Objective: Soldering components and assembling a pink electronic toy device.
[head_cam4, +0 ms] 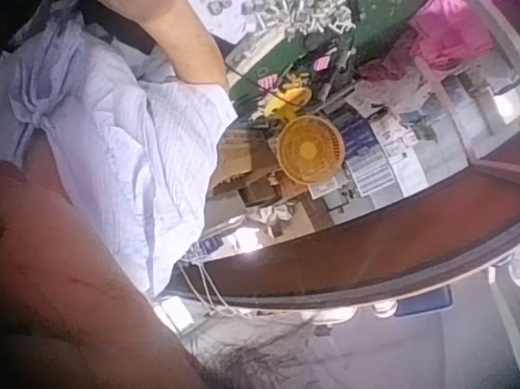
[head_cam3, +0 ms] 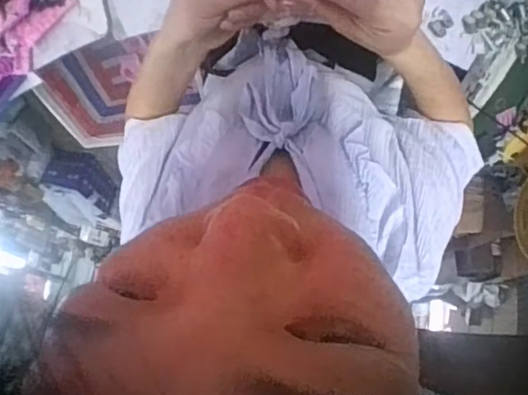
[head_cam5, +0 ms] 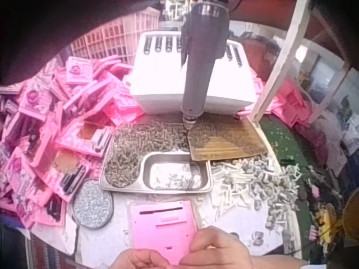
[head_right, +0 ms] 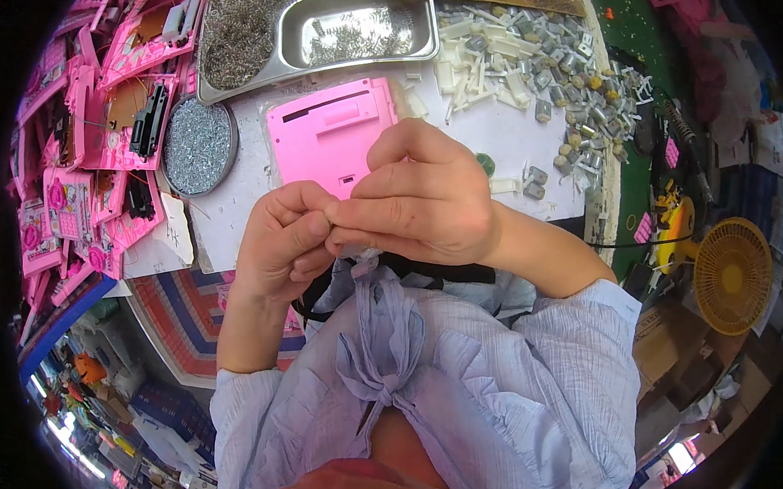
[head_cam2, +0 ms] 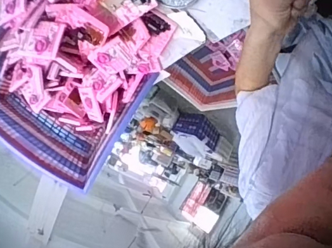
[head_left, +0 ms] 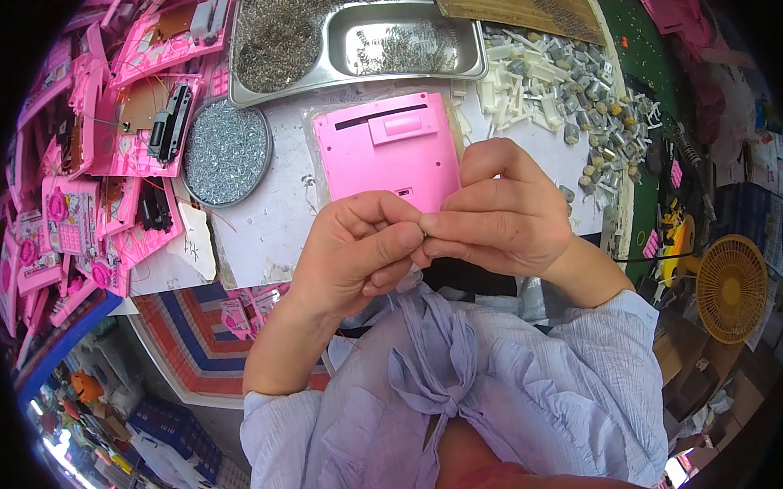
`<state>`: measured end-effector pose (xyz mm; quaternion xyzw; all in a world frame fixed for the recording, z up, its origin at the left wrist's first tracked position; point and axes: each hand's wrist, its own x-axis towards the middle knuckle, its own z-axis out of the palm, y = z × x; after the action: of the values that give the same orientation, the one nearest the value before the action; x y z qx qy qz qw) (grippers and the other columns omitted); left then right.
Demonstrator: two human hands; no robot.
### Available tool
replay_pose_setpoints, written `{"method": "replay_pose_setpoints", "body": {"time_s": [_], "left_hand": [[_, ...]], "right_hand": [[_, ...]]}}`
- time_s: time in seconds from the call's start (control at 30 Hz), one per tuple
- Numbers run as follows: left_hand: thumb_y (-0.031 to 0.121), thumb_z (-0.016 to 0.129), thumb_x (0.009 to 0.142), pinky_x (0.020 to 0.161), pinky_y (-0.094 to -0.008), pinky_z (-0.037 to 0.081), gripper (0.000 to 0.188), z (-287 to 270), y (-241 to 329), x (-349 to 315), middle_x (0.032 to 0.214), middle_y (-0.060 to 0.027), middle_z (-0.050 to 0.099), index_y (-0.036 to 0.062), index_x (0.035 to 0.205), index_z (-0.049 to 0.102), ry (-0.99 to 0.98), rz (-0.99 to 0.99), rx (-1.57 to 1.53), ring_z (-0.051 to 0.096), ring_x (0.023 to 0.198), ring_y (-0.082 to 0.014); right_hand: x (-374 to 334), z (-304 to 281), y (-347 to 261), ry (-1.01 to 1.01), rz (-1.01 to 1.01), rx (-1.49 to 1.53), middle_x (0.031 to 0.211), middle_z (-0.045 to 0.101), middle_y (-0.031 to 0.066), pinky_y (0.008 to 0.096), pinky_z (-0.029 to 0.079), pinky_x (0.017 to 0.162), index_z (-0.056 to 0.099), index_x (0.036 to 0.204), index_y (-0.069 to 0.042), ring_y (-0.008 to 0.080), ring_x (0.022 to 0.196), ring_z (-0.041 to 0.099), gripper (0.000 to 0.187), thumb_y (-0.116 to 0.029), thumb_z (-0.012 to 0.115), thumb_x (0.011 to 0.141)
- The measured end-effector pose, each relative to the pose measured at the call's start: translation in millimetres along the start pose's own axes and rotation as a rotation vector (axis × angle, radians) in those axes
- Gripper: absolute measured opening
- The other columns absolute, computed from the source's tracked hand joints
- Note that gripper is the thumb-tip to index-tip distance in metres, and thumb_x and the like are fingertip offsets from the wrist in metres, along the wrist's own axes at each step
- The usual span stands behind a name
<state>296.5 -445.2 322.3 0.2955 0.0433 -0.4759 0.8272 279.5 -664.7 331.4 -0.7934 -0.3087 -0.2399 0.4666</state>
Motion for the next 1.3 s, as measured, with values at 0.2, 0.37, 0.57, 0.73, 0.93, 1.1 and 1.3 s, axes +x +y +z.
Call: {"method": "replay_pose_setpoints", "body": {"time_s": [0.2, 0.37, 0.57, 0.73, 0.93, 1.1, 1.3], "left_hand": [[0.009, 0.067, 0.098, 0.041, -0.0174, 0.030, 0.014, 10.1, 10.1, 5.4, 0.083, -0.0112, 0.070, -0.0008, 0.109, 0.066, 0.050, 0.013, 0.008, 0.045, 0.049, -0.0035], [0.010, 0.071, 0.096, 0.041, -0.0170, 0.029, 0.018, -8.3, 12.5, 8.5, 0.083, -0.0098, 0.069, -0.0004, 0.110, 0.065, -0.052, -0.124, -0.056, 0.045, 0.050, -0.0030], [0.020, 0.074, 0.094, 0.038, -0.0138, 0.026, 0.025, -10.1, -0.5, 9.7, 0.080, -0.0067, 0.062, 0.0000, 0.104, 0.063, -0.111, -0.182, -0.109, 0.039, 0.047, -0.0007], [0.012, 0.067, 0.098, 0.041, -0.0171, 0.028, 0.014, 1.6, 2.5, 10.5, 0.082, -0.0059, 0.067, 0.0008, 0.106, 0.065, -0.045, -0.103, -0.149, 0.042, 0.050, -0.0023], [0.007, 0.066, 0.097, 0.050, -0.0201, 0.037, 0.008, -1.9, 8.3, 16.7, 0.081, -0.0027, 0.066, 0.0011, 0.101, 0.066, 0.239, 0.364, 0.558, 0.048, 0.056, -0.0035], [0.002, 0.073, 0.083, 0.058, -0.0276, 0.047, 0.008, -6.5, 20.7, 33.9, 0.081, -0.0047, 0.066, 0.0041, 0.090, 0.070, 0.352, 0.727, 1.517, 0.061, 0.066, -0.0146], [0.010, 0.072, 0.082, 0.063, -0.0374, 0.053, 0.007, -7.5, 17.6, 59.3, 0.084, -0.0071, 0.064, 0.0069, 0.088, 0.069, 0.144, 0.886, 1.841, 0.066, 0.074, -0.0258]], "right_hand": [[11.9, 0.1, 11.2, -0.021, 0.066, 0.120, 0.080, 0.067, 0.0019, 0.0319, 0.050, 0.063, 0.077, 0.095, -0.007, 0.0232, 0.075, 0.058, 0.031, -0.011, 0.091, 0.068], [12.3, 0.1, 15.8, -0.071, 0.055, 0.203, 0.077, 0.065, 0.0037, 0.0324, 0.050, 0.063, 0.076, 0.093, -0.006, 0.0237, 0.074, 0.058, 0.029, -0.011, 0.091, 0.069], [3.6, -0.4, 10.9, -0.078, 0.087, 0.251, 0.076, 0.065, 0.0048, 0.0328, 0.051, 0.064, 0.077, 0.093, -0.005, 0.0238, 0.074, 0.059, 0.026, -0.009, 0.090, 0.071], [-3.6, 2.7, 13.6, -0.002, 0.206, 0.323, 0.079, 0.068, 0.0055, 0.0304, 0.051, 0.065, 0.078, 0.096, -0.005, 0.0219, 0.073, 0.061, 0.024, -0.006, 0.088, 0.074], [9.9, -11.3, 42.5, 0.068, 0.672, 0.181, 0.081, 0.073, 0.0102, 0.0297, 0.053, 0.068, 0.079, 0.098, -0.003, 0.0194, 0.071, 0.068, 0.016, -0.012, 0.079, 0.084], [22.9, -13.5, 85.7, -0.181, 0.710, -0.118, 0.083, 0.075, 0.0132, 0.0322, 0.054, 0.068, 0.079, 0.092, -0.003, 0.0207, 0.072, 0.071, 0.020, -0.022, 0.076, 0.085], [34.9, -14.7, 95.6, -0.418, 0.823, -0.052, 0.081, 0.074, 0.0057, 0.0249, 0.051, 0.067, 0.078, 0.096, 0.000, 0.0085, 0.072, 0.064, 0.016, -0.012, 0.078, 0.087]]}}
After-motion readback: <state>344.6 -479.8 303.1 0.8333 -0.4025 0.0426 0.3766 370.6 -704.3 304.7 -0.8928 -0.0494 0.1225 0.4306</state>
